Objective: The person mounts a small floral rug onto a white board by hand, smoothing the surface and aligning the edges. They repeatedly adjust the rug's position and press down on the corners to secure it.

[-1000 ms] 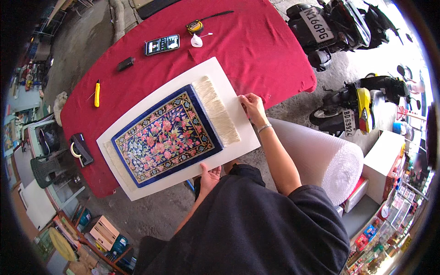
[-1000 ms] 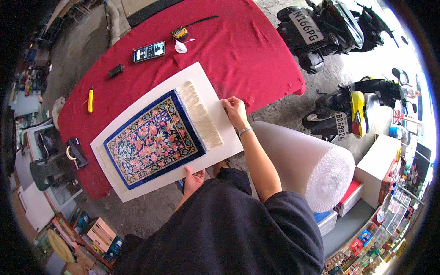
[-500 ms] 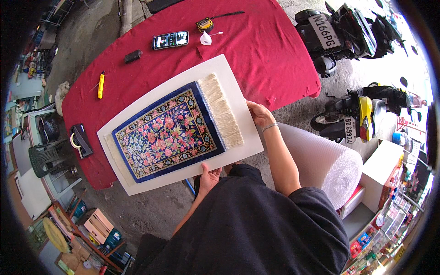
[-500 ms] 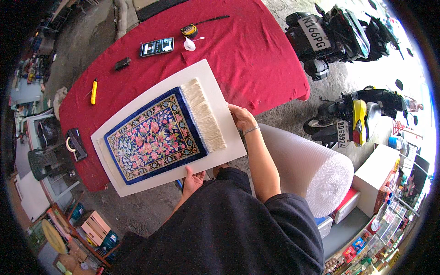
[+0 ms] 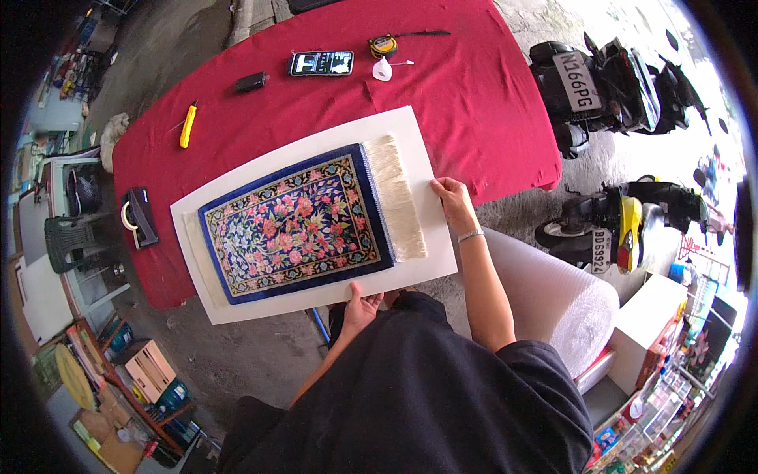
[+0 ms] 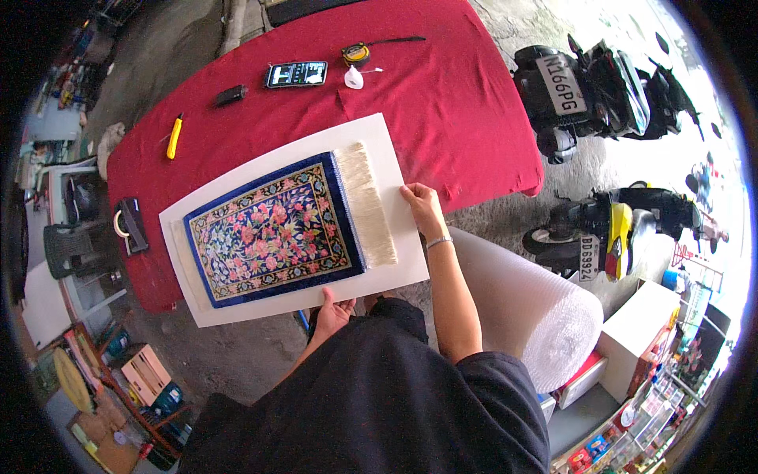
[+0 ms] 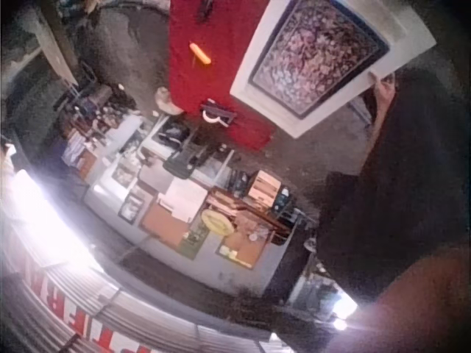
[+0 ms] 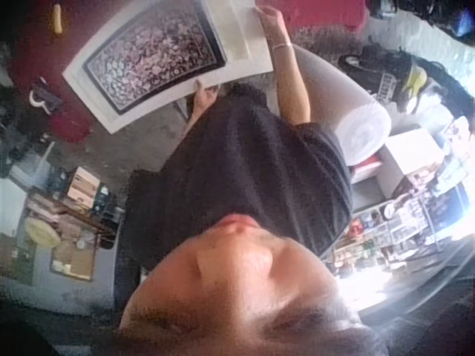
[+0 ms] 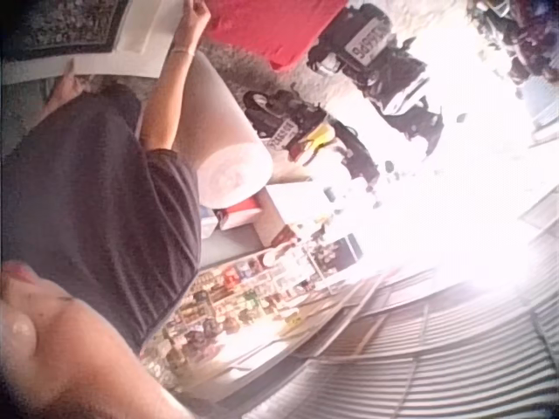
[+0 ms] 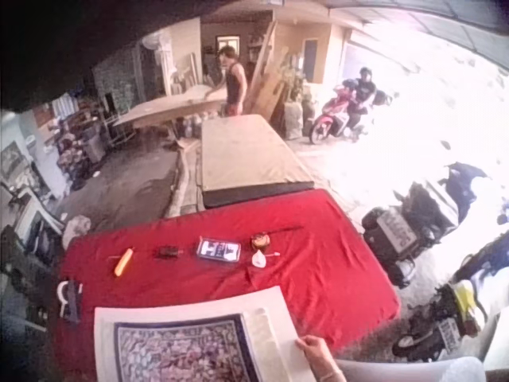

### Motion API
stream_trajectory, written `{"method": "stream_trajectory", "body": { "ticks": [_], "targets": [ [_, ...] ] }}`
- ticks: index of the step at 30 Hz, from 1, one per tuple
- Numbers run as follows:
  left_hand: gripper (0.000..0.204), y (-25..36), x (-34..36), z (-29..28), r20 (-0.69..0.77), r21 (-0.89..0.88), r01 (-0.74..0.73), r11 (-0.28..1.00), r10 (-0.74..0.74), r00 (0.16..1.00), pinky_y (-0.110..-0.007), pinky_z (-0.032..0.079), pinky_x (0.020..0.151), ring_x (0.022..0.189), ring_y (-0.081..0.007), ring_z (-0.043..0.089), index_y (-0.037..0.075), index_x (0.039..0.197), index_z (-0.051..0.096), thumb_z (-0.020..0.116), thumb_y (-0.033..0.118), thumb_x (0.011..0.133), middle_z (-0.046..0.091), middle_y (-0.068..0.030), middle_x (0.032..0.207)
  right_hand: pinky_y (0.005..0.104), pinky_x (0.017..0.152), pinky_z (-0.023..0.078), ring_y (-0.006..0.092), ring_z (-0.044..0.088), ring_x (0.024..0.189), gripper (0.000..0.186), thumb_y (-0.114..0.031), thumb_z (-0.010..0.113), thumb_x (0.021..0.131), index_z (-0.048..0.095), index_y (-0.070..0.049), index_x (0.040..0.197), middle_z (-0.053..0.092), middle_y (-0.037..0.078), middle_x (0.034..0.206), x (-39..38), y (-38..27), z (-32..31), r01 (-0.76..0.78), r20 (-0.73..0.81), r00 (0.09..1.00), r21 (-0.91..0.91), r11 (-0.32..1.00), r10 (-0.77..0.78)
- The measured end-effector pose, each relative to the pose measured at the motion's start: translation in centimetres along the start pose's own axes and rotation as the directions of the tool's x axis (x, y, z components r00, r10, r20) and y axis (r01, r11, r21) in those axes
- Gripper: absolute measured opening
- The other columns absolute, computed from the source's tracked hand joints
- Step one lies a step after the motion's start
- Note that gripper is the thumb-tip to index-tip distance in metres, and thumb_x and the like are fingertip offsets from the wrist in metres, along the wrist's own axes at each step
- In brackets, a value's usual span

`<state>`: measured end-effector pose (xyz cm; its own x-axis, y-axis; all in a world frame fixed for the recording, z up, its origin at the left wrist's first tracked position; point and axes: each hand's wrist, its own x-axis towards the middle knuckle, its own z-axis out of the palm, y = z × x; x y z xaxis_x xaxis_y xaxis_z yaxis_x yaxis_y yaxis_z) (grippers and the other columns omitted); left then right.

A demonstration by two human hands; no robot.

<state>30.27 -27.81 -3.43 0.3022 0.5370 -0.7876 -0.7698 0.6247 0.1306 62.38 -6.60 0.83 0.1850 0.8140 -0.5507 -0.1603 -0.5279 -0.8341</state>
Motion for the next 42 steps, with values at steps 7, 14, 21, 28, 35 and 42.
{"method": "stream_trajectory", "body": {
  "ticks": [7,14,21,28,35,42],
  "targets": [
    [0.047,-0.9,-1.4,0.6,-0.034,-0.023,-0.111,0.994,0.110,0.993,-0.044,0.046,0.104,0.122,-0.0243,0.058,0.010,0.131,0.053,0.052,0.047,0.102,0.062,-0.0067,0.129,0.0383,0.052,0.045,0.0168,0.053,0.050,0.041,-0.034,0.070,0.092,0.067,0.003,0.072,0.057,0.011,0.057,0.2,0.1,0.2,-0.003,-0.116,0.990,-0.594,0.804,-0.082],
    [0.043,-1.3,-0.9,-0.4,-0.106,0.031,-0.173,0.984,0.176,0.979,-0.044,0.050,0.100,0.119,-0.0229,0.061,0.013,0.132,0.054,0.047,0.045,0.104,0.063,-0.0054,0.129,0.0470,0.074,0.052,0.0405,0.065,0.083,0.022,-0.020,0.066,0.093,0.067,0.001,0.099,0.064,0.022,0.088,3.9,-6.2,0.4,0.225,-0.004,0.917,-0.822,0.523,-0.400],
    [0.040,-1.2,-1.3,-0.1,-0.150,0.040,-0.175,0.984,0.179,0.972,-0.048,0.050,0.099,0.118,-0.0278,0.062,0.015,0.134,0.053,0.052,0.042,0.103,0.064,-0.0089,0.128,0.0435,0.080,0.054,0.0331,0.065,0.090,0.014,-0.009,0.064,0.092,0.070,-0.001,0.101,0.065,0.017,0.095,14.8,-11.0,4.0,0.591,0.408,0.778,-0.734,0.335,-0.477],
    [0.039,-1.3,-1.1,-0.1,-0.147,0.051,-0.201,0.978,0.206,0.967,-0.049,0.052,0.098,0.119,-0.0300,0.062,0.014,0.134,0.052,0.049,0.040,0.105,0.063,-0.0107,0.130,0.0362,0.073,0.053,0.0217,0.066,0.079,0.011,-0.008,0.068,0.091,0.069,-0.001,0.098,0.068,0.010,0.088,18.5,-12.0,4.0,0.580,0.503,0.814,-0.731,0.358,-0.291],
    [0.047,-1.3,-1.2,-0.2,-0.162,0.070,-0.183,0.981,0.192,0.968,-0.048,0.051,0.101,0.120,-0.0294,0.062,0.011,0.134,0.051,0.044,0.047,0.105,0.064,-0.0114,0.129,0.0397,0.073,0.052,0.0273,0.066,0.078,0.009,-0.008,0.063,0.093,0.064,0.001,0.095,0.068,0.015,0.086,19.2,-12.1,4.3,0.571,0.498,0.821,-0.720,0.393,-0.281],
    [0.046,-1.5,-1.6,-1.1,-0.167,0.096,-0.159,0.983,0.174,0.971,-0.049,0.052,0.099,0.117,-0.0303,0.064,0.012,0.131,0.054,0.041,0.048,0.105,0.067,-0.0119,0.124,0.0422,0.074,0.053,0.0329,0.067,0.081,0.013,-0.011,0.056,0.099,0.062,0.000,0.099,0.069,0.017,0.089,19.5,-11.9,3.8,0.502,0.403,0.865,-0.718,0.483,-0.300]
  ]
}}
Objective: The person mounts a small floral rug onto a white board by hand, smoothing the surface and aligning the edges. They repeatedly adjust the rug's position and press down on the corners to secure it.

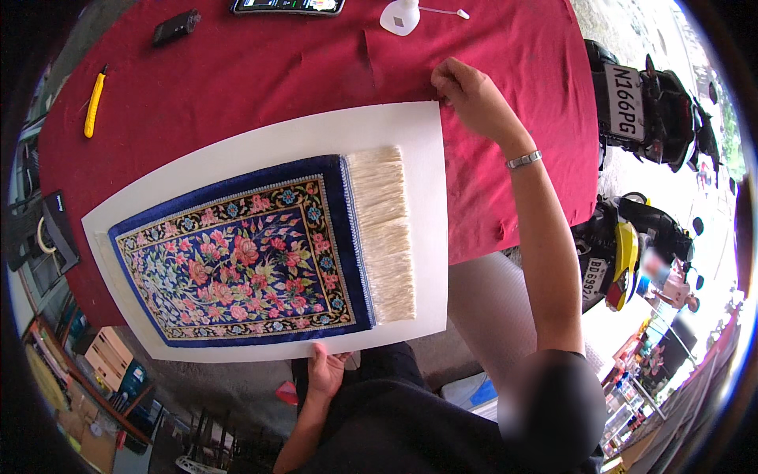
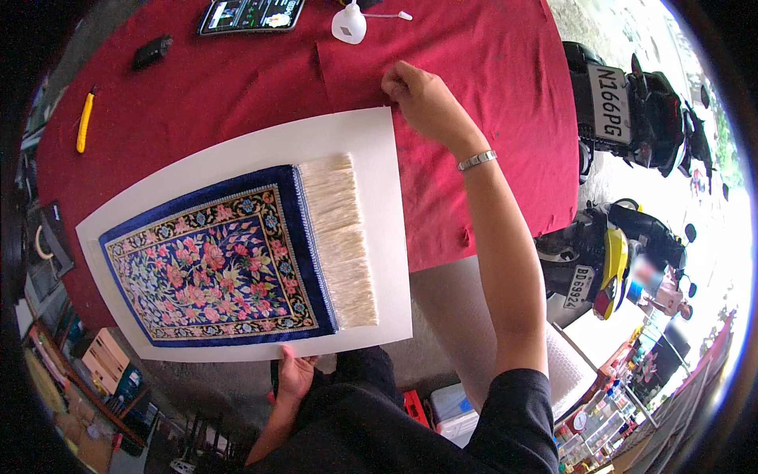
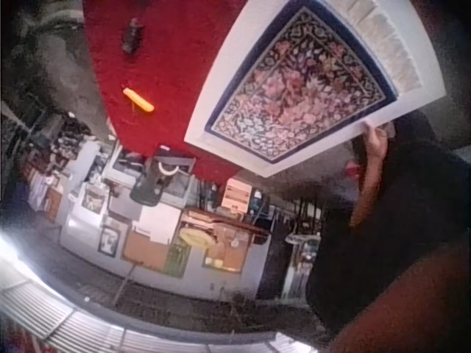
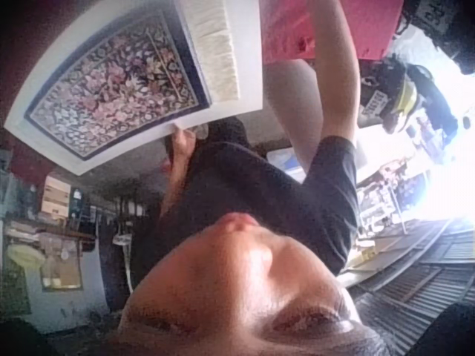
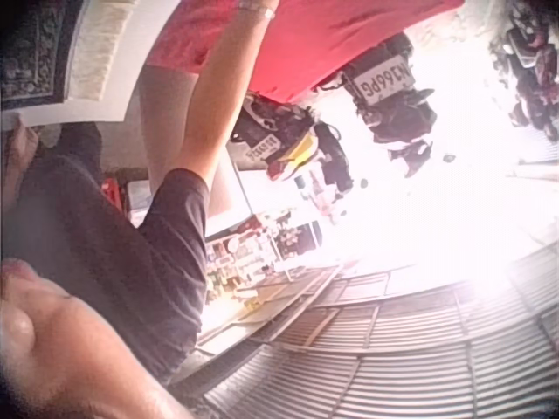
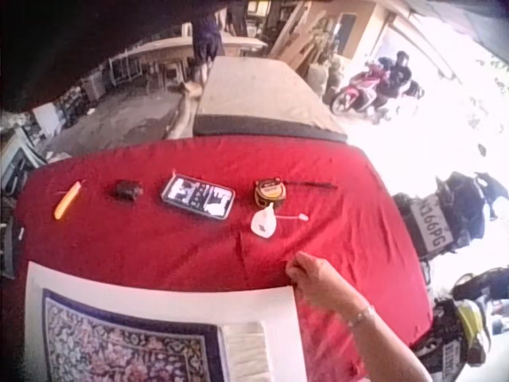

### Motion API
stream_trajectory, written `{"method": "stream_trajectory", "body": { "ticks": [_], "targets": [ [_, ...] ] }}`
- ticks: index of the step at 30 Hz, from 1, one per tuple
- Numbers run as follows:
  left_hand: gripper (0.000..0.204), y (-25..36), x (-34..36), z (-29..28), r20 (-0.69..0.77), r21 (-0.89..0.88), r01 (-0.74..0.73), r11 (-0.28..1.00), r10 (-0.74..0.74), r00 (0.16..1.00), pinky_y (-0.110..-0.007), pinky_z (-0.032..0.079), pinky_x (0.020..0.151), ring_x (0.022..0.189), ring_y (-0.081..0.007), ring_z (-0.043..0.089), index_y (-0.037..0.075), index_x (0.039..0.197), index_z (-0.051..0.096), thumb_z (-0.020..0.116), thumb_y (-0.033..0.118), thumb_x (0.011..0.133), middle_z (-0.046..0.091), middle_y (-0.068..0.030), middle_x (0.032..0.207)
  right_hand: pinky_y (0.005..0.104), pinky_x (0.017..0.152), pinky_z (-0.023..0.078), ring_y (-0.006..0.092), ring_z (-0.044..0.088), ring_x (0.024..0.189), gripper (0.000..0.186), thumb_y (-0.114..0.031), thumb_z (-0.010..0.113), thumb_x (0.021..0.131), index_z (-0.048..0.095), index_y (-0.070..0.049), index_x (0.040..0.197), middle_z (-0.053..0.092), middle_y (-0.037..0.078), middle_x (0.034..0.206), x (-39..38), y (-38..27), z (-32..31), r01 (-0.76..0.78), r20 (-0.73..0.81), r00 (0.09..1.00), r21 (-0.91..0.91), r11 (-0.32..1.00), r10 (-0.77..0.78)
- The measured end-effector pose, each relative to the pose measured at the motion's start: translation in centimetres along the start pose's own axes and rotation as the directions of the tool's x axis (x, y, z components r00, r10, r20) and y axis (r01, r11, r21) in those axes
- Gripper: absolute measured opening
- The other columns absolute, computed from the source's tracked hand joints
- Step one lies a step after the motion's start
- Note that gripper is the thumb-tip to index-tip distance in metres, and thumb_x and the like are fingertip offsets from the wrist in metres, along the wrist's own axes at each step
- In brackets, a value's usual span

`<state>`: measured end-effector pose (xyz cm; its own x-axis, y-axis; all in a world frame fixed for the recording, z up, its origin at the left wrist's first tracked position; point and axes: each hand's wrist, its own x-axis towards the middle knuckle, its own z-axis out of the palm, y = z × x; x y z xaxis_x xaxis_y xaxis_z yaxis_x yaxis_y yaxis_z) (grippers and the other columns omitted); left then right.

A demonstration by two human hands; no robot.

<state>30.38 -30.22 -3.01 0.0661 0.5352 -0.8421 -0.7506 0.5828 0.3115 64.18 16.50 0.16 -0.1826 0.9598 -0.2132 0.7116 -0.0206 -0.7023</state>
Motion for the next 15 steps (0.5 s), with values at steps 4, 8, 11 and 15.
{"method": "stream_trajectory", "body": {
  "ticks": [4,8,11,15],
  "targets": [
    [0.046,0.0,0.2,-0.2,-0.017,-0.001,0.013,1.000,-0.013,1.000,-0.049,0.053,0.099,0.117,-0.0305,0.064,0.012,0.134,0.052,0.041,0.047,0.106,0.065,-0.0124,0.128,0.0427,0.074,0.053,0.0342,0.067,0.085,0.015,-0.011,0.055,0.099,0.063,0.000,0.104,0.068,0.016,0.093,0.0,1.3,-0.2,0.038,-0.177,0.981,-0.231,0.972,-0.081],
    [0.046,0.1,0.3,0.2,0.001,0.019,0.005,1.000,-0.005,1.000,-0.049,0.054,0.098,0.118,-0.0306,0.063,0.012,0.138,0.048,0.040,0.045,0.106,0.063,-0.0127,0.130,0.0417,0.072,0.051,0.0325,0.067,0.084,0.016,-0.012,0.057,0.098,0.065,-0.001,0.107,0.067,0.015,0.098,-1.0,0.6,0.3,0.161,-0.254,0.935,-0.316,0.935,-0.247],
    [0.046,0.1,0.3,0.4,0.001,-0.022,0.002,1.000,-0.002,1.000,-0.049,0.054,0.097,0.118,-0.0306,0.063,0.012,0.139,0.047,0.040,0.044,0.107,0.063,-0.0128,0.130,0.0380,0.072,0.052,0.0273,0.064,0.080,0.013,-0.011,0.061,0.096,0.065,-0.002,0.104,0.065,0.012,0.090,-1.1,-1.3,-0.6,0.085,0.081,0.994,-0.200,0.976,-0.070],
    [0.045,0.5,0.3,0.8,0.039,-0.018,0.002,1.000,-0.001,0.999,-0.048,0.055,0.097,0.118,-0.0308,0.063,0.012,0.139,0.047,0.041,0.043,0.106,0.063,-0.0131,0.131,0.0391,0.070,0.051,0.0287,0.063,0.077,0.010,-0.008,0.061,0.095,0.064,0.000,0.100,0.064,0.013,0.087,-0.1,-0.3,-0.3,0.095,0.141,0.987,-0.132,0.987,-0.077]
  ]
}}
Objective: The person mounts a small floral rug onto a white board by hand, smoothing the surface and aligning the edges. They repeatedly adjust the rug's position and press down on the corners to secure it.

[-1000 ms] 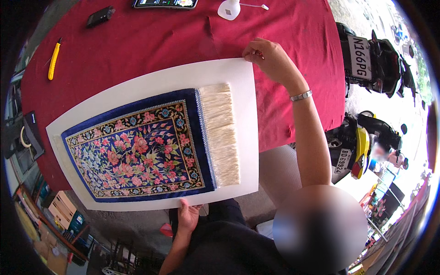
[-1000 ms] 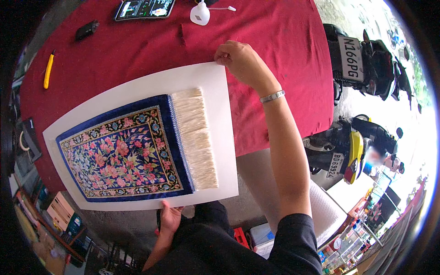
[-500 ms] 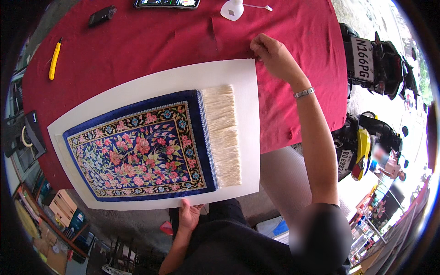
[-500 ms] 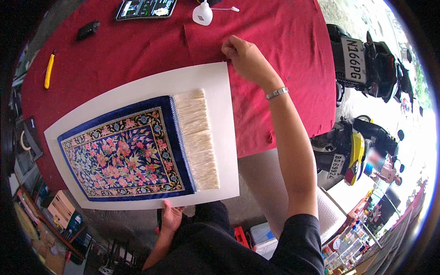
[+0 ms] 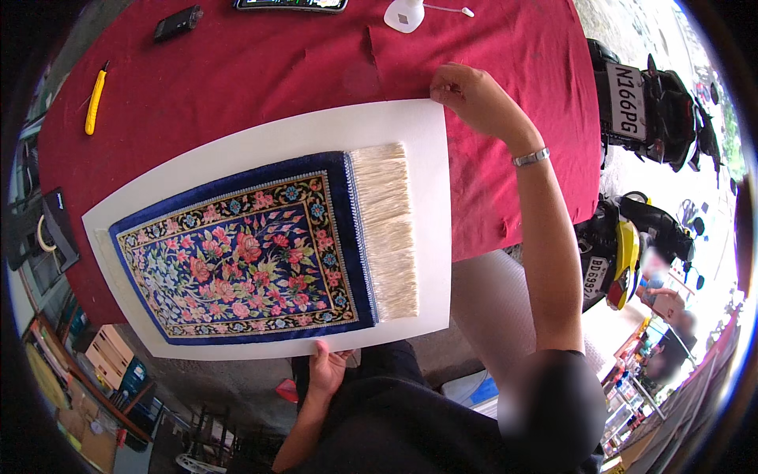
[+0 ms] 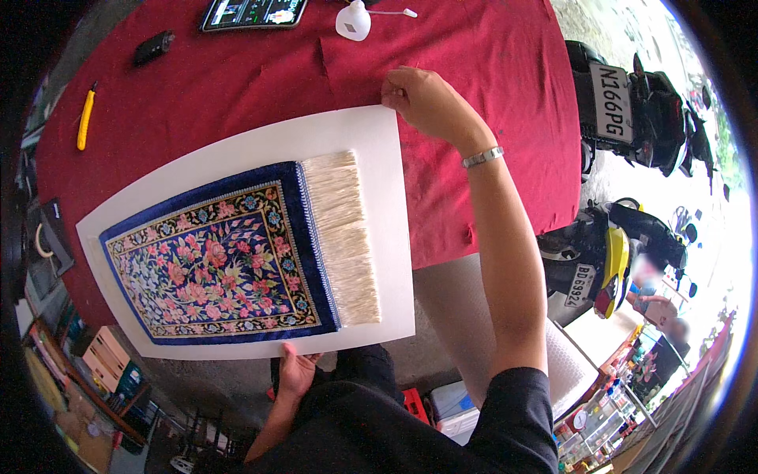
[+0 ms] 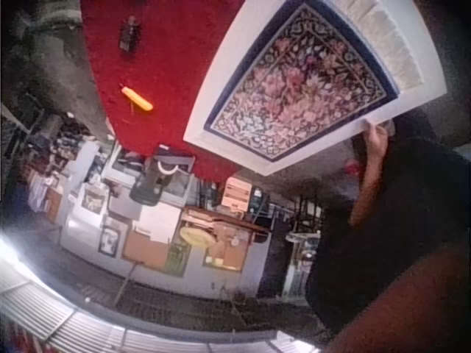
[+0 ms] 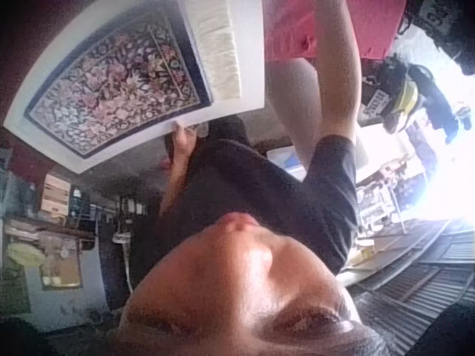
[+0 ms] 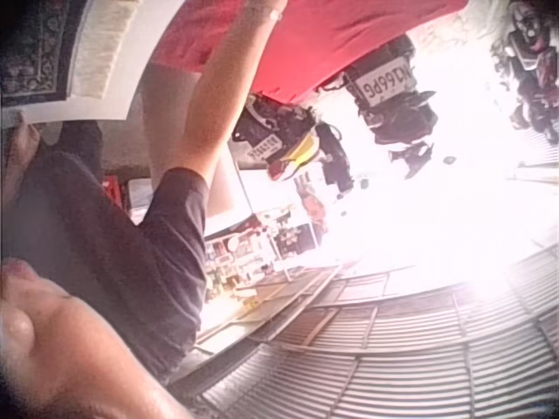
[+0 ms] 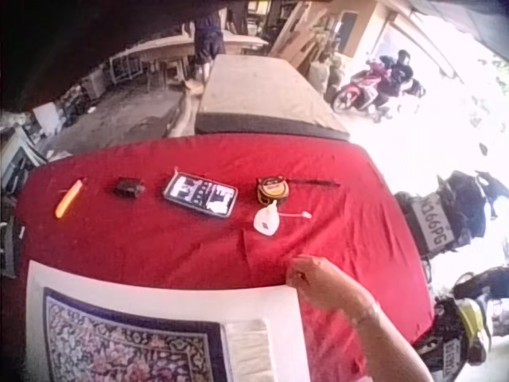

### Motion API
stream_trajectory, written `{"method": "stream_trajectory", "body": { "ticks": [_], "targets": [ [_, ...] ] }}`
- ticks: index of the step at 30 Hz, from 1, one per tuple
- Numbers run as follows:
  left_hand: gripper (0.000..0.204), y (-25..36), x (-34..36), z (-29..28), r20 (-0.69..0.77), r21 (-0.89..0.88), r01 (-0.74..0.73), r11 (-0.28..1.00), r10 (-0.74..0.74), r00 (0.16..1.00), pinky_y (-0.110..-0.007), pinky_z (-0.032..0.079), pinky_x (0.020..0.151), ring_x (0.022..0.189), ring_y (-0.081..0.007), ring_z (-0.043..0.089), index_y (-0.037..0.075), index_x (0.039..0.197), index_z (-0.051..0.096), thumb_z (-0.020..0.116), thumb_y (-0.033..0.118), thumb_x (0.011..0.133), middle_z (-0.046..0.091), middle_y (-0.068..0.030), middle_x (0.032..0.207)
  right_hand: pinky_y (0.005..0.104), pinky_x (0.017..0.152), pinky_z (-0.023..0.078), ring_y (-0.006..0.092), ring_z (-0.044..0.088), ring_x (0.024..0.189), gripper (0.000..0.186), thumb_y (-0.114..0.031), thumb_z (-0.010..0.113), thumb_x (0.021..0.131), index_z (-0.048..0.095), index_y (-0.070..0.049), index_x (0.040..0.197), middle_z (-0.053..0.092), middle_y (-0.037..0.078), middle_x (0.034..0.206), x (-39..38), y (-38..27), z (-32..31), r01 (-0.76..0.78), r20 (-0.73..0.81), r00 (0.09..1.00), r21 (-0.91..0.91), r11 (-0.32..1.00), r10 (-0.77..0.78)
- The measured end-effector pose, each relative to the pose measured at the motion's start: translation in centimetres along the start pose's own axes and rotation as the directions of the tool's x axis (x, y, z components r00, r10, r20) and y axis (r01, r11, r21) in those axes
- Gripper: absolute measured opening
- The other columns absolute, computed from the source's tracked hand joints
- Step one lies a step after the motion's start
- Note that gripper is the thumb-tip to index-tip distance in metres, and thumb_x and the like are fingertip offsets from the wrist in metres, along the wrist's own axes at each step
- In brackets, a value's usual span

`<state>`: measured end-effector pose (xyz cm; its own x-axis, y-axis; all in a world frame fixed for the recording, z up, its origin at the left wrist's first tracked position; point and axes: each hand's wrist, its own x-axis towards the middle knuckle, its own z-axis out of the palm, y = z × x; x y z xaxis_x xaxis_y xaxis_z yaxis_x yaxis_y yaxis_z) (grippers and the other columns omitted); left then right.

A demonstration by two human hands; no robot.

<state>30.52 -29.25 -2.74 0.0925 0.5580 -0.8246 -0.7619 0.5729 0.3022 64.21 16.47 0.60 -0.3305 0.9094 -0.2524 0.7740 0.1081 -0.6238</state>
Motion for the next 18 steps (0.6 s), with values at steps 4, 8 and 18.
{"method": "stream_trajectory", "body": {
  "ticks": [4,8,18],
  "targets": [
    [0.045,-0.2,0.1,-0.6,-0.006,-0.027,0.014,1.000,-0.014,1.000,-0.048,0.056,0.095,0.117,-0.0307,0.064,0.011,0.138,0.048,0.042,0.042,0.106,0.063,-0.0131,0.131,0.0411,0.069,0.051,0.0319,0.064,0.077,0.009,-0.007,0.059,0.095,0.061,0.002,0.095,0.063,0.016,0.088,0.4,0.0,0.3,0.122,-0.040,0.992,-0.014,0.992,-0.122],
    [0.046,-0.4,0.1,-0.9,-0.018,-0.020,0.016,1.000,-0.017,1.000,-0.047,0.057,0.094,0.117,-0.0304,0.064,0.010,0.137,0.049,0.043,0.044,0.106,0.064,-0.0133,0.130,0.0412,0.073,0.051,0.0332,0.063,0.079,0.009,-0.006,0.058,0.095,0.059,0.003,0.094,0.063,0.017,0.088,0.3,0.2,0.9,0.198,-0.208,0.960,0.039,0.979,-0.186],
    [0.046,-0.2,0.0,-0.2,-0.037,-0.018,0.008,1.000,-0.009,0.999,-0.046,0.056,0.095,0.115,-0.0295,0.065,0.010,0.136,0.049,0.045,0.044,0.105,0.065,-0.0121,0.127,0.0393,0.073,0.052,0.0304,0.062,0.077,0.006,-0.004,0.060,0.093,0.060,0.002,0.095,0.063,0.015,0.086,0.0,-0.6,0.3,0.105,-0.028,0.994,0.086,0.991,-0.103]
  ]
}}
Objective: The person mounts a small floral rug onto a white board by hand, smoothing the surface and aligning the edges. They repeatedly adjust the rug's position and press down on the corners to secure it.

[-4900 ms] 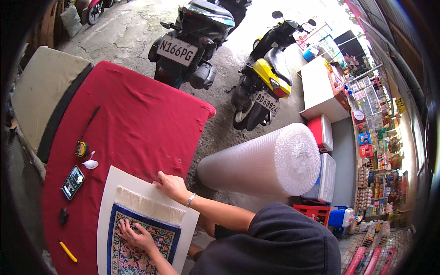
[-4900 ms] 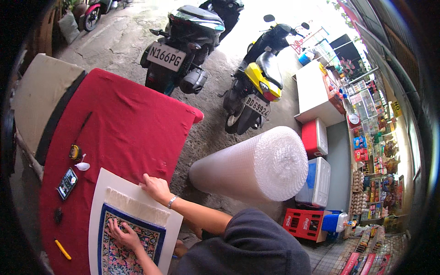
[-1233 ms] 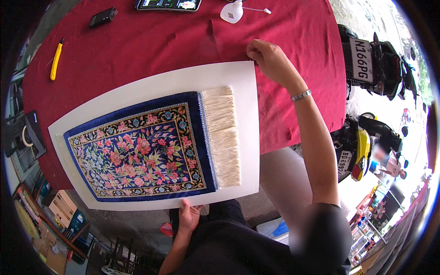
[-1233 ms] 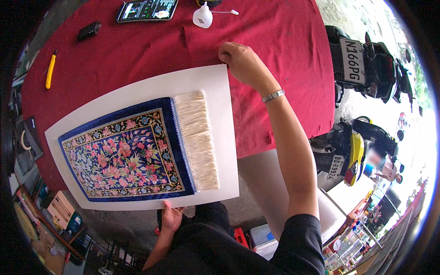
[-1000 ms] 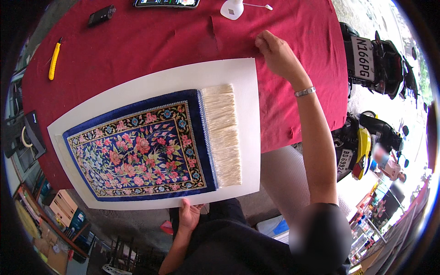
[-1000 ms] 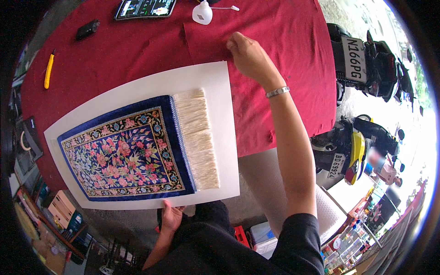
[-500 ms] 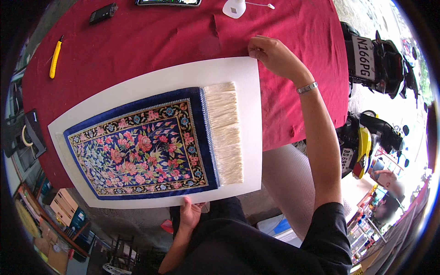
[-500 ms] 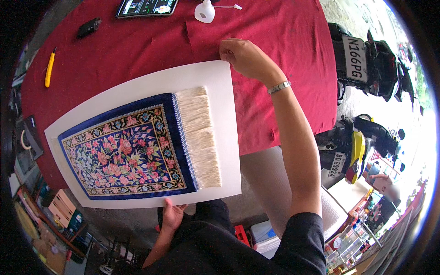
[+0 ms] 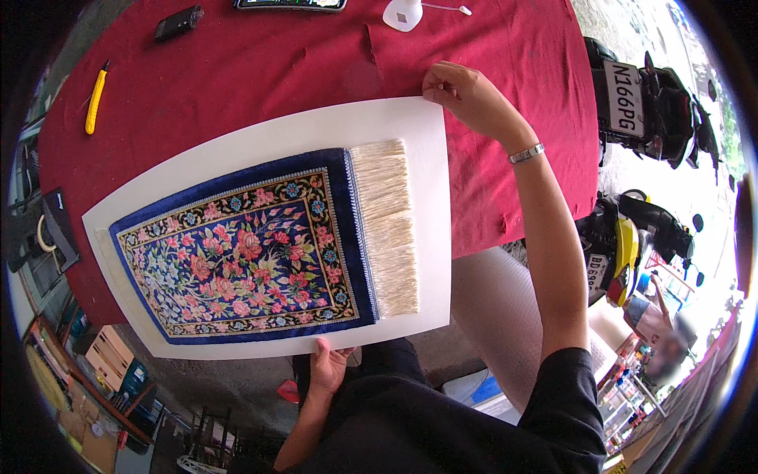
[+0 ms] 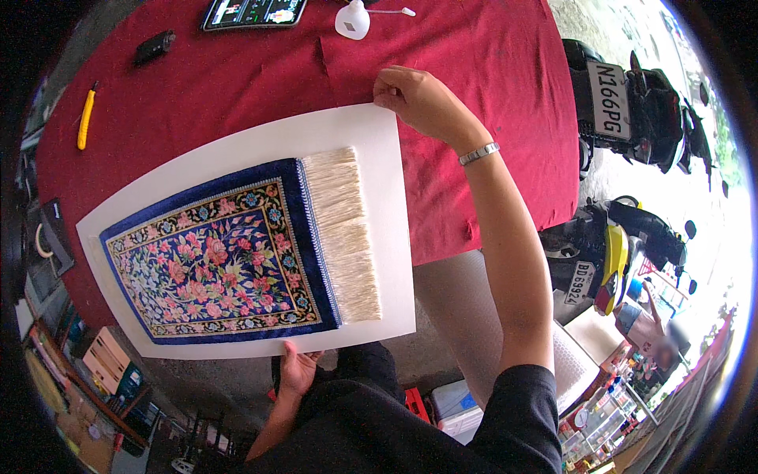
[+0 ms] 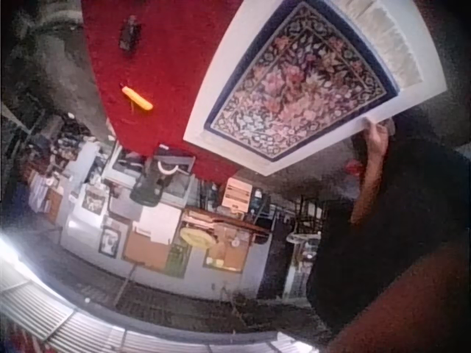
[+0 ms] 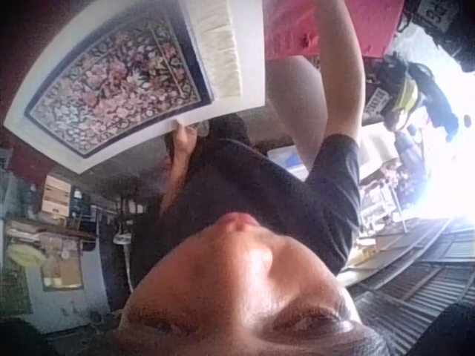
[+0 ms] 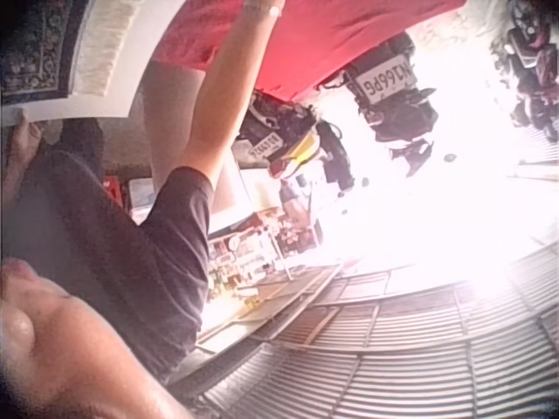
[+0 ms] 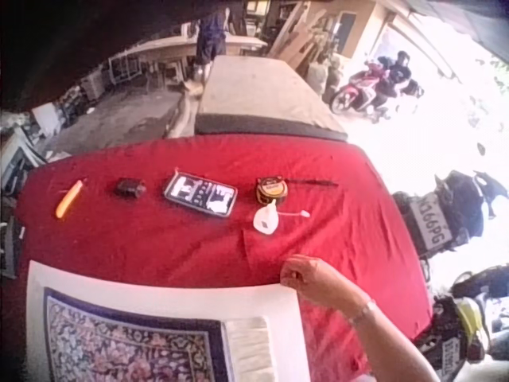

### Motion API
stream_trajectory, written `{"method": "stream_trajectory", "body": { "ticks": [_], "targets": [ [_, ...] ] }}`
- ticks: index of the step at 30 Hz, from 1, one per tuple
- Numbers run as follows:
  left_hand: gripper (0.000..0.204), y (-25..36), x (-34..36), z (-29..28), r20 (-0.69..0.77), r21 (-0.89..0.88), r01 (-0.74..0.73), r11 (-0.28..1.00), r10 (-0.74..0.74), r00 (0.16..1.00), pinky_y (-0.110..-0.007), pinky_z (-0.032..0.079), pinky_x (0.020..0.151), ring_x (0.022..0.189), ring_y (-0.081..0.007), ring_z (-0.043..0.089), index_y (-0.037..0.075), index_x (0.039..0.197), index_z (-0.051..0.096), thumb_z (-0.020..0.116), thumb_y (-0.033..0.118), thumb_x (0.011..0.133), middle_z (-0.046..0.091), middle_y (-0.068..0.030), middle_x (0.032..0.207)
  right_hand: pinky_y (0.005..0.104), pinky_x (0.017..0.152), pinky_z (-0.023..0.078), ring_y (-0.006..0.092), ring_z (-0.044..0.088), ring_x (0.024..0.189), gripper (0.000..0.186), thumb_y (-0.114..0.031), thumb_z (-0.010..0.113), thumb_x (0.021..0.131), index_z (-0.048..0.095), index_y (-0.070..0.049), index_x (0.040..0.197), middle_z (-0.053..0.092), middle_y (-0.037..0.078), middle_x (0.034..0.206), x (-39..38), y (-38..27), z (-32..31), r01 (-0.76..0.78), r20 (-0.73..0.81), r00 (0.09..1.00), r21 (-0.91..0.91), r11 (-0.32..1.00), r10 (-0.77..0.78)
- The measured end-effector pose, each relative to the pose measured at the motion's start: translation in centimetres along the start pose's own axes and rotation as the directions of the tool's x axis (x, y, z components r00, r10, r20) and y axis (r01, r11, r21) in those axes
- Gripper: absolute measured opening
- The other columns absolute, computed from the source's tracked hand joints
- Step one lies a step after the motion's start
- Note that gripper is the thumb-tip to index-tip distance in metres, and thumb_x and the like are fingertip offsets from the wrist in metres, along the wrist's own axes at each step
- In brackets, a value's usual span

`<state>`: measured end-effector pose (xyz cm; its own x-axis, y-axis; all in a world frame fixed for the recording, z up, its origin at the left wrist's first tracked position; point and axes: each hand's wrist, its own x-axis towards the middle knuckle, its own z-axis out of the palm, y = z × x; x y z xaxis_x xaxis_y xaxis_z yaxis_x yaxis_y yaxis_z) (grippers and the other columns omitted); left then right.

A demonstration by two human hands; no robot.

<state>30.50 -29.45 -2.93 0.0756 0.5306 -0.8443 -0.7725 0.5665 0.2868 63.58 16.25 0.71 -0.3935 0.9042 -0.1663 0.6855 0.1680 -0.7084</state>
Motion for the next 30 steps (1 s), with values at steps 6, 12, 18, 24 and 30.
{"method": "stream_trajectory", "body": {
  "ticks": [6,12,18,24,30],
  "targets": [
    [0.046,0.2,0.1,-0.1,0.018,-0.002,-0.002,1.000,0.002,1.000,-0.047,0.056,0.094,0.114,-0.0296,0.065,0.011,0.136,0.050,0.048,0.044,0.104,0.065,-0.0118,0.127,0.0411,0.074,0.052,0.0333,0.062,0.078,0.005,-0.003,0.059,0.094,0.058,0.001,0.094,0.062,0.016,0.085,0.0,1.0,0.6,0.124,-0.111,0.985,-0.079,0.989,-0.132],
    [0.047,0.0,0.1,0.3,-0.003,-0.001,-0.014,1.000,0.014,1.000,-0.046,0.057,0.092,0.111,-0.0296,0.067,0.010,0.134,0.051,0.048,0.046,0.104,0.066,-0.0127,0.125,0.0420,0.075,0.052,0.0339,0.065,0.082,0.009,-0.006,0.056,0.097,0.057,0.003,0.096,0.065,0.018,0.089,-0.7,1.8,0.2,-0.030,-0.215,0.977,-0.111,0.993,0.005],
    [0.047,-0.1,0.0,-0.3,0.029,0.019,-0.012,1.000,0.012,1.000,-0.046,0.056,0.093,0.108,-0.0300,0.068,0.009,0.131,0.053,0.047,0.047,0.104,0.068,-0.0132,0.121,0.0432,0.074,0.052,0.0347,0.066,0.084,0.011,-0.010,0.056,0.098,0.058,0.001,0.098,0.066,0.017,0.091,-0.5,1.1,-0.5,-0.085,0.000,0.996,-0.011,0.996,0.085],
    [0.050,-0.1,0.1,-0.1,-0.001,0.019,-0.011,1.000,0.011,1.000,-0.046,0.056,0.094,0.113,-0.0298,0.065,0.009,0.137,0.048,0.046,0.047,0.104,0.064,-0.0138,0.127,0.0448,0.074,0.053,0.0358,0.066,0.086,0.007,-0.008,0.056,0.097,0.059,-0.002,0.099,0.063,0.015,0.091,-0.2,1.1,0.6,0.095,-0.042,0.993,-0.220,0.971,-0.107],
    [0.052,0.2,0.1,0.1,0.027,0.019,-0.004,1.000,0.004,1.000,-0.046,0.055,0.096,0.117,-0.0297,0.063,0.009,0.141,0.045,0.047,0.046,0.104,0.061,-0.0134,0.132,0.0477,0.070,0.055,0.0385,0.065,0.082,0.004,-0.005,0.053,0.098,0.055,-0.001,0.097,0.061,0.017,0.092,-0.6,1.9,1.2,0.163,-0.229,0.950,-0.216,0.963,-0.212]
  ]
}}
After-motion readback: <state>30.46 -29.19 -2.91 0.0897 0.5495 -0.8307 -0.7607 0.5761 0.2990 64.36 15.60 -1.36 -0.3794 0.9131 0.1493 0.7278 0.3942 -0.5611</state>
